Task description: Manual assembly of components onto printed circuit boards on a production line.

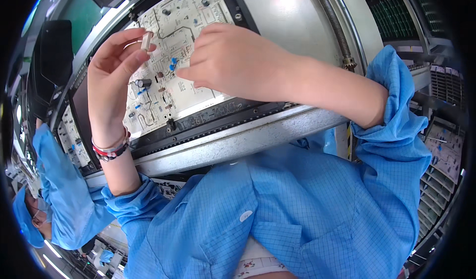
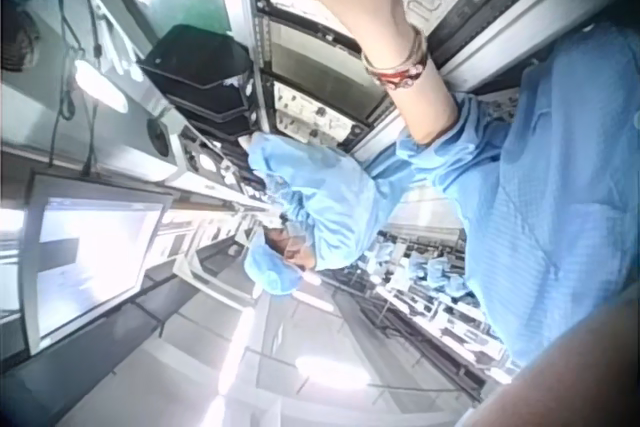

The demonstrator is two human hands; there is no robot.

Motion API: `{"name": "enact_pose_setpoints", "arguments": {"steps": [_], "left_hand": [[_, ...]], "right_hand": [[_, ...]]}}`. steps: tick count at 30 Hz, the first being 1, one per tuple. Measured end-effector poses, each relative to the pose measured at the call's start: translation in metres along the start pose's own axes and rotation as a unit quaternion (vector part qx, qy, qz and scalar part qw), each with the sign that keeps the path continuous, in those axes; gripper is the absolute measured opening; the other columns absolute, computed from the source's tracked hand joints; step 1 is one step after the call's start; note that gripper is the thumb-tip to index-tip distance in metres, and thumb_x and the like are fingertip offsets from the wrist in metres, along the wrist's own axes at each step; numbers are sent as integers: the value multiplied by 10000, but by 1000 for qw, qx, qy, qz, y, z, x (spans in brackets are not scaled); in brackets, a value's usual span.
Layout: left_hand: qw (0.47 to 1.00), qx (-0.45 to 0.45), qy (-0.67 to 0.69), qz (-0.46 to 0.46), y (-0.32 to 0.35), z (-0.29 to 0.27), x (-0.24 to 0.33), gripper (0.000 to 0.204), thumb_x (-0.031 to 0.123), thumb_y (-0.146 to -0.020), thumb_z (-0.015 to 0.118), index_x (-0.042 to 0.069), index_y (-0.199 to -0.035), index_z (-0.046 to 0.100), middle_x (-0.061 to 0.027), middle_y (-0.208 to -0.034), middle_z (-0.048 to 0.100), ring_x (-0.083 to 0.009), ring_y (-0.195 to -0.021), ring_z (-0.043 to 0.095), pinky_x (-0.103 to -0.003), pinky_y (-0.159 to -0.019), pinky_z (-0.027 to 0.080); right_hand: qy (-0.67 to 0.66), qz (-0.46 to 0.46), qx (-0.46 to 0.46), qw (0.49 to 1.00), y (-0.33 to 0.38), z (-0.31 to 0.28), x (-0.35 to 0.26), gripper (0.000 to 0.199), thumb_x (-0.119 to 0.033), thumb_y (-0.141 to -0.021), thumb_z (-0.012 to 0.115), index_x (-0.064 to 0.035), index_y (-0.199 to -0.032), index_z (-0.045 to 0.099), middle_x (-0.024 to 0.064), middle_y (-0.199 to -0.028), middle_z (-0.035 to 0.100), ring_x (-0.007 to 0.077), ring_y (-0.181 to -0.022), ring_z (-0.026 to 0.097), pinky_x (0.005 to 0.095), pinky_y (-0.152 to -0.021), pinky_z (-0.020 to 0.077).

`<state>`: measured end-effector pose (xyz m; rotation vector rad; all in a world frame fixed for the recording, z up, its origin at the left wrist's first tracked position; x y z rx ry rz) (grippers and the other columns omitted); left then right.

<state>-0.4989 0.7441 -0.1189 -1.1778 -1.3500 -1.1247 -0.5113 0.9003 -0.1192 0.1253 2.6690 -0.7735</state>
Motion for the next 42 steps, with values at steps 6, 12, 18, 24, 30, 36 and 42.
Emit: {"name": "enact_pose_setpoints", "arguments": {"steps": [6,12,18,24,30,36,42], "left_hand": [[964,21,-222,142,-10,29,28,265,8,-727,760,14,-973,662,-32,-940,675,-95,-786,596,-230,-691,481],[885,-53,-409,217,-39,91,34,263,48,-691,759,53,-916,621,-50,-878,653,-175,-743,589,-271,-668,478],[869,-65,-461,168,-52,99,15,295,38,-685,768,52,-931,606,-37,-853,642,-173,-702,562,-288,-637,478],[870,-69,-467,143,-53,102,16,312,36,-677,783,50,-934,607,-18,-857,642,-131,-679,525,-254,-611,453],[836,-96,-503,196,-58,119,22,303,12,-670,760,39,-930,608,-57,-879,645,-224,-727,582,-325,-657,489],[836,-127,-487,217,-49,124,24,165,-12,-716,682,20,-866,619,-117,-864,610,-331,-790,604,-390,-704,494],[880,-109,-422,188,-23,95,22,273,84,-831,608,63,-1102,615,-144,-862,647,-322,-818,636,-400,-728,516]], "right_hand": [[-37,154,87,984,2,-79,62,200,-124,-882,606,-22,-1030,692,101,-864,681,216,-791,655,301,-761,512],[-116,212,202,949,31,-109,114,196,-76,-874,563,29,-999,672,146,-825,702,221,-752,692,301,-692,530],[-66,149,178,970,27,-111,106,167,-71,-852,540,15,-881,680,185,-774,669,306,-690,661,357,-641,518],[-77,117,207,968,32,-121,91,151,-56,-830,535,15,-765,651,201,-711,638,355,-637,628,411,-615,505],[-53,110,213,969,37,-122,95,149,-69,-821,541,5,-751,649,207,-707,635,366,-657,632,422,-618,504],[-75,121,177,974,34,-118,95,155,-93,-831,547,3,-782,659,203,-720,642,362,-671,635,430,-636,502],[-54,285,-136,947,36,-51,106,351,-289,-938,526,16,-802,635,147,-756,645,291,-720,613,377,-691,451]]}}
Point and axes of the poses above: each hand's wrist, its own y-axis away from the middle knuckle, its own z-axis out of the palm, x = y × z, the point moved 8 cm from there along -y, towards the middle knuckle
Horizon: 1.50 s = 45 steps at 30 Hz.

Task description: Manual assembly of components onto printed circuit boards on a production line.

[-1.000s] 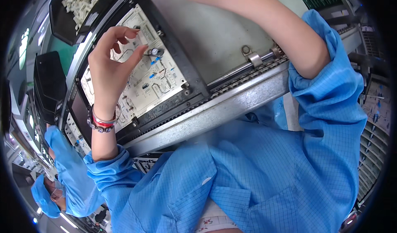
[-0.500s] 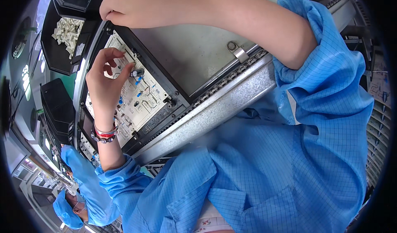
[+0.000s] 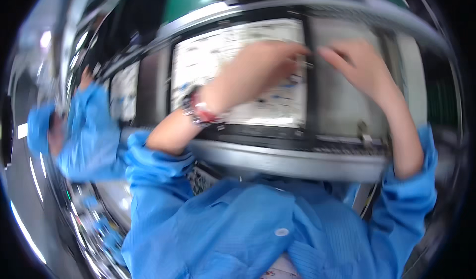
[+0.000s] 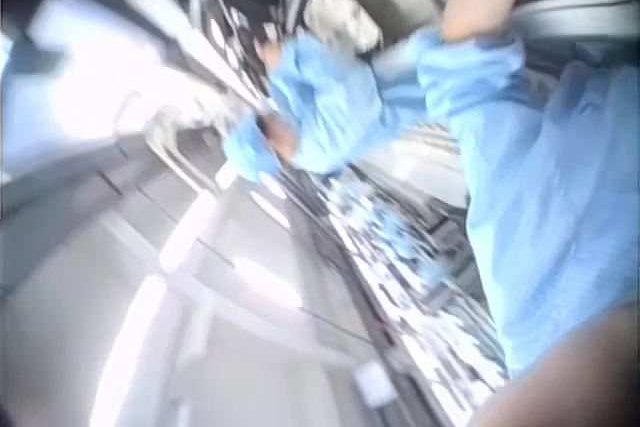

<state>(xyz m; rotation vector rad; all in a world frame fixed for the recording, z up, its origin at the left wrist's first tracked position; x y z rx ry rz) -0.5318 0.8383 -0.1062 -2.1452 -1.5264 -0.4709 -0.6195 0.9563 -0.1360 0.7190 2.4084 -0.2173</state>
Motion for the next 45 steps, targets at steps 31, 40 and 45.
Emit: {"name": "enact_pose_setpoints", "arguments": {"steps": [31,40,45], "left_hand": [[690,163,-291,-642,491,26,34,378,391,-837,644,32,-939,586,-186,-930,610,-384,-854,606,-474,-725,490],[656,234,-445,-563,456,15,73,233,289,-897,573,66,-831,563,-128,-794,621,-328,-740,623,-441,-601,484],[715,259,-282,-585,463,-28,79,289,309,-937,537,30,-905,605,-189,-799,646,-388,-738,620,-457,-641,485]], "right_hand": [[-259,-28,-30,965,-5,9,62,604,-485,-1003,357,35,-845,621,74,-656,605,144,-654,576,279,-704,458],[-281,-74,-11,957,12,-7,33,553,-439,-1013,362,25,-844,611,77,-666,602,146,-636,576,275,-650,455],[-282,-95,-1,955,10,-16,40,542,-428,-1016,362,28,-849,604,75,-668,597,135,-635,565,265,-624,446]]}}
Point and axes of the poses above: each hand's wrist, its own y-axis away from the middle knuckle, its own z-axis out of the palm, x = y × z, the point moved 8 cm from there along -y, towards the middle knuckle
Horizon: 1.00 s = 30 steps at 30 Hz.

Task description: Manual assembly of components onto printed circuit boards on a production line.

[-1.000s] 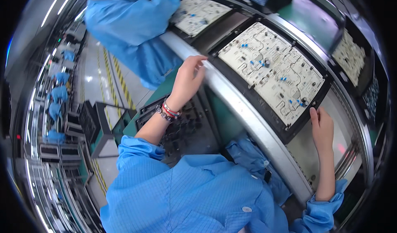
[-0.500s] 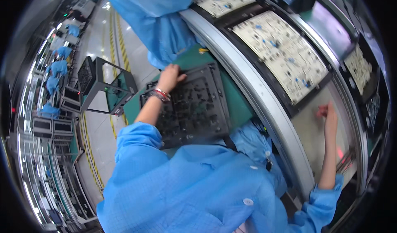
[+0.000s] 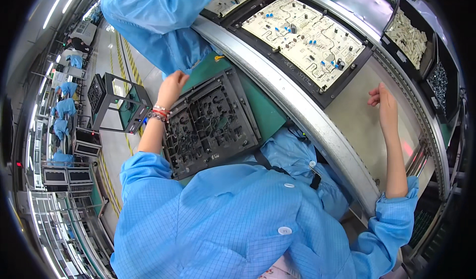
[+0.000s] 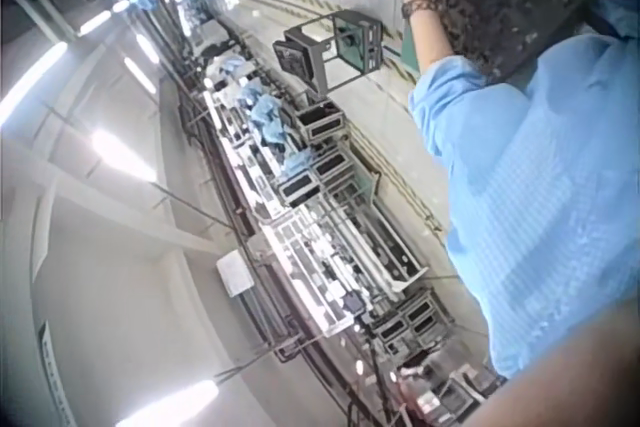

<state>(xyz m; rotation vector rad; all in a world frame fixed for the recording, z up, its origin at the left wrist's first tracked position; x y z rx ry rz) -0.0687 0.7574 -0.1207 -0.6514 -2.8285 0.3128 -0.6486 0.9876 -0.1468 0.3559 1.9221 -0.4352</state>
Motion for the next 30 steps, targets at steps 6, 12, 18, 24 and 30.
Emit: {"name": "enact_pose_setpoints", "arguments": {"steps": [6,12,18,24,30], "left_hand": [[994,-50,-98,8,24,90,2,285,291,-878,624,32,-999,614,-215,-999,541,-406,-904,573,-452,-791,487],[993,25,-102,49,24,78,11,239,241,-853,639,12,-917,608,-187,-991,528,-379,-916,533,-452,-782,491],[991,108,-71,30,24,24,23,270,229,-880,602,-13,-760,598,-170,-986,546,-357,-914,516,-432,-810,428],[995,71,-52,48,27,22,60,352,328,-795,697,3,-705,597,-184,-936,523,-372,-915,491,-452,-822,414],[981,46,-165,94,35,36,70,296,323,-791,678,39,-742,613,-106,-975,491,-292,-918,493,-381,-747,473]], "right_hand": [[17,0,-5,1000,4,3,0,506,-401,-1016,381,17,-842,606,60,-654,577,125,-634,548,257,-618,433],[34,-2,8,999,10,-1,-6,499,-398,-1015,390,12,-825,601,50,-654,572,117,-636,543,251,-623,427],[42,-17,29,999,4,-13,-1,501,-411,-1006,417,10,-825,619,43,-657,574,114,-630,545,255,-610,432],[23,10,34,999,3,-20,35,478,-396,-1011,401,-4,-838,614,37,-644,563,111,-632,534,259,-618,421],[10,5,11,1000,4,-23,45,469,-387,-1014,396,0,-834,589,29,-628,546,100,-603,508,249,-585,397]]}}
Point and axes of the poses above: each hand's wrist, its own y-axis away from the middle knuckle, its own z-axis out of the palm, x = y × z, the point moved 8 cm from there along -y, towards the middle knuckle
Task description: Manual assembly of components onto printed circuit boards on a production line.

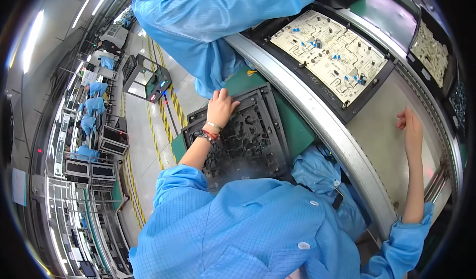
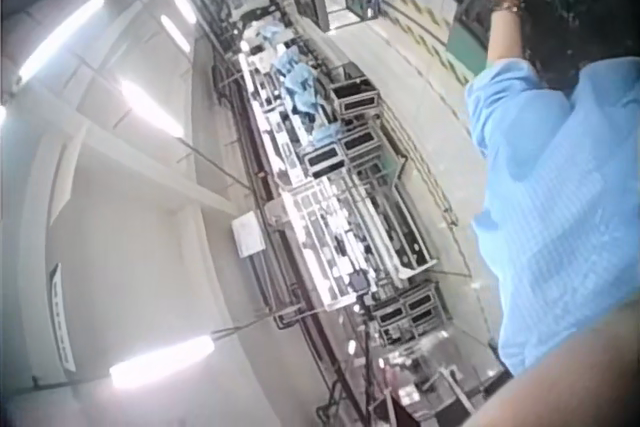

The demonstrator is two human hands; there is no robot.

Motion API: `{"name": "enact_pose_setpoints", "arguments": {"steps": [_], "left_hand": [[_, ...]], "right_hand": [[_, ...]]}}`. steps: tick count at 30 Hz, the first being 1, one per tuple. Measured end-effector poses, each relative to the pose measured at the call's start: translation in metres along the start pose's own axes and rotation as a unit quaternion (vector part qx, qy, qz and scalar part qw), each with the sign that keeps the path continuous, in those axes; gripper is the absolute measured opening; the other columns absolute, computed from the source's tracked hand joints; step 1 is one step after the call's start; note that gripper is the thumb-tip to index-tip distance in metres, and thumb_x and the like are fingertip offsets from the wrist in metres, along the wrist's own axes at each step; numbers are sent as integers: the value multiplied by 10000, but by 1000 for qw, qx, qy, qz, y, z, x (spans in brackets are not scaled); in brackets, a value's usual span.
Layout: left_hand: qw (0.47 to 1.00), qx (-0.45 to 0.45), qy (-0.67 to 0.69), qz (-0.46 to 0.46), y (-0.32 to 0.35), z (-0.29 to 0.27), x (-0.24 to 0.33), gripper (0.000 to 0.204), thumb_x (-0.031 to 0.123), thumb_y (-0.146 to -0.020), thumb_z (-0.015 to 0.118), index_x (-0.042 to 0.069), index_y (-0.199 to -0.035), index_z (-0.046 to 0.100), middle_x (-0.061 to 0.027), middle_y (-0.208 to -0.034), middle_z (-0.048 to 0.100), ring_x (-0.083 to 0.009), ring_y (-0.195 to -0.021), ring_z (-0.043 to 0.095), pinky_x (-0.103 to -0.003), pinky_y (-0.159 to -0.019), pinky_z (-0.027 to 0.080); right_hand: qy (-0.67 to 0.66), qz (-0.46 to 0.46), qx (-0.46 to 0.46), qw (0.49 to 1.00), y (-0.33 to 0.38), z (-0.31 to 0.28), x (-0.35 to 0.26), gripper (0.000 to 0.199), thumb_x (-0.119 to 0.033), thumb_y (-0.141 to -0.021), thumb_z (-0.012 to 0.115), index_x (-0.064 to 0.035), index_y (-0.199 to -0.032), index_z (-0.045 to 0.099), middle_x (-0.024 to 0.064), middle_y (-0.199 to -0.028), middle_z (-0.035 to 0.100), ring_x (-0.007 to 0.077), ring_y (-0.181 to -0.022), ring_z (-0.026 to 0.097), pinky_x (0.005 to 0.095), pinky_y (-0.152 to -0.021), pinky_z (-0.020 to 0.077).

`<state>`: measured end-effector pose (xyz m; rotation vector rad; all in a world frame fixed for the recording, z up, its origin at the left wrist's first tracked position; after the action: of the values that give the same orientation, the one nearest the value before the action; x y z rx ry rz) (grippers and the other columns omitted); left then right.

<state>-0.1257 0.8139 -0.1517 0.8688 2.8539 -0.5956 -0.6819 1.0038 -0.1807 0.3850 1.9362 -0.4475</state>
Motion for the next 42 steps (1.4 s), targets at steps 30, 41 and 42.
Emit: {"name": "enact_pose_setpoints", "arguments": {"steps": [30,41,42], "left_hand": [[994,4,104,-23,8,-3,14,200,212,-859,620,21,-835,563,-133,-839,552,-345,-840,516,-428,-730,436],[979,63,140,-131,-6,-32,-32,313,251,-858,646,27,-1064,572,-153,-972,566,-323,-898,556,-404,-801,449],[990,37,99,-89,-8,-17,-29,278,248,-865,633,33,-1034,586,-154,-968,576,-342,-902,559,-417,-799,451]], "right_hand": [[40,54,-43,997,14,7,-2,436,-354,-1012,399,9,-878,599,44,-663,575,117,-661,529,264,-658,433],[48,76,-64,994,19,5,18,442,-365,-1015,398,2,-876,600,28,-668,570,100,-661,525,244,-655,429],[46,77,-64,994,19,5,20,439,-363,-1015,400,2,-874,600,28,-671,571,98,-660,524,243,-654,428]]}}
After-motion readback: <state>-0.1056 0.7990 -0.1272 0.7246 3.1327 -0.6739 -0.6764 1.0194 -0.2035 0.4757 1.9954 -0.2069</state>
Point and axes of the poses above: each hand's wrist, its own y-axis away from the middle knuckle, its own z-axis out of the palm, x = y × z, the point moved 8 cm from there along -y, towards the middle knuckle
